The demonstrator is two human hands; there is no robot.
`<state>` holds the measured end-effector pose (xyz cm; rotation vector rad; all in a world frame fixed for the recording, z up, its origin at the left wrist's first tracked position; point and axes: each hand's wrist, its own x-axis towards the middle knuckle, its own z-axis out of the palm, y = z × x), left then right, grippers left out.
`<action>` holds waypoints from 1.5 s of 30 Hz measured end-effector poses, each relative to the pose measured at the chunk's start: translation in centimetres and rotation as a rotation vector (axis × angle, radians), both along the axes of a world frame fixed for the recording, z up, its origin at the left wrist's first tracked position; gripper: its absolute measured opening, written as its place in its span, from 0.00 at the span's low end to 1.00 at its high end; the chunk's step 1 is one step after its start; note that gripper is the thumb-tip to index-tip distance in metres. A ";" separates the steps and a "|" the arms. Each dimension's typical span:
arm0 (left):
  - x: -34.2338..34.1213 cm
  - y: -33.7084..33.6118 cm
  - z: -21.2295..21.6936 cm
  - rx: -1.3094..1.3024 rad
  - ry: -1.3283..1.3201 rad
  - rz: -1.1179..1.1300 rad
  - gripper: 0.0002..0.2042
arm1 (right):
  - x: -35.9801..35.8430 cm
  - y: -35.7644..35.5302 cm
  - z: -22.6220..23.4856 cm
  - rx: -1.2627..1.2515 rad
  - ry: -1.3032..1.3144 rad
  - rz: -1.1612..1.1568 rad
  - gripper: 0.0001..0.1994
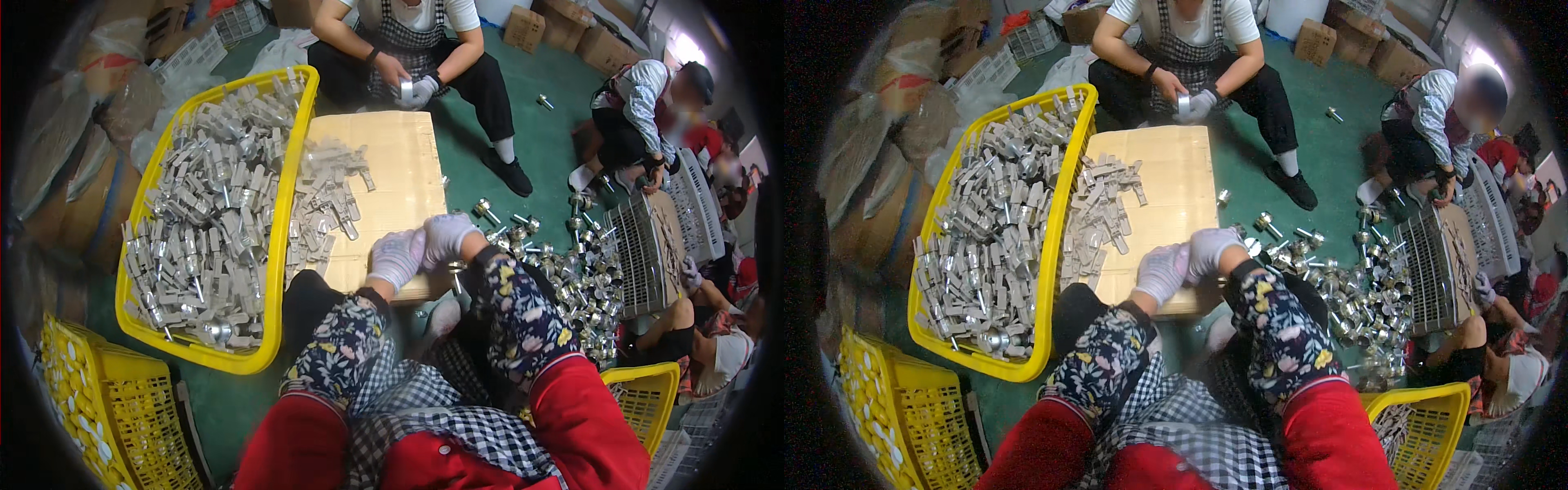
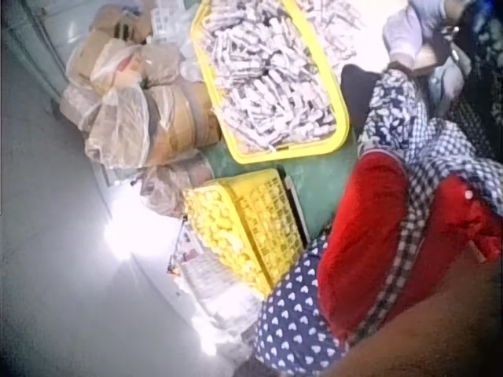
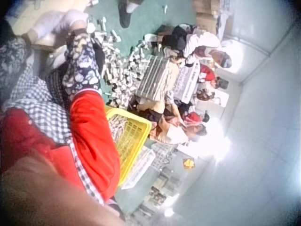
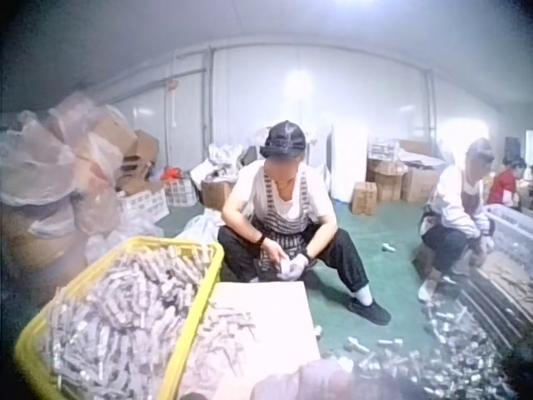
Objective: The recorder is assembling small metal hardware components using tape and placing them into a bin.
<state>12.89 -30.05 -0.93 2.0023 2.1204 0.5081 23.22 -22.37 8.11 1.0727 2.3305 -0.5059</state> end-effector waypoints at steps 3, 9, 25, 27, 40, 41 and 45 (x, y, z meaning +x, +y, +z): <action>-2.5 2.9 0.6 -0.272 -0.082 -0.080 0.22 | -2.0 1.9 1.1 -0.124 -0.064 -0.021 0.24; -4.9 8.4 1.1 -0.552 -0.425 0.000 0.22 | -2.0 1.2 -5.9 0.750 0.175 0.176 0.22; -6.4 13.4 2.9 -0.249 -0.250 0.027 0.26 | -7.4 15.2 -0.5 -0.214 -0.113 0.030 0.22; -7.4 14.2 1.7 -0.347 -0.231 -0.041 0.26 | -7.6 15.9 -1.0 -0.457 -0.188 -0.059 0.20; -10.5 18.6 0.8 -0.261 -0.086 -0.210 0.16 | -10.2 20.3 0.2 -0.187 -0.074 0.184 0.21; -10.8 19.7 1.3 -0.336 -0.084 -0.223 0.16 | -10.1 20.3 -0.1 -0.070 -0.060 0.163 0.24; -12.9 24.3 1.8 -0.448 -0.224 -0.057 0.25 | -9.4 18.3 -2.4 0.521 0.156 0.175 0.34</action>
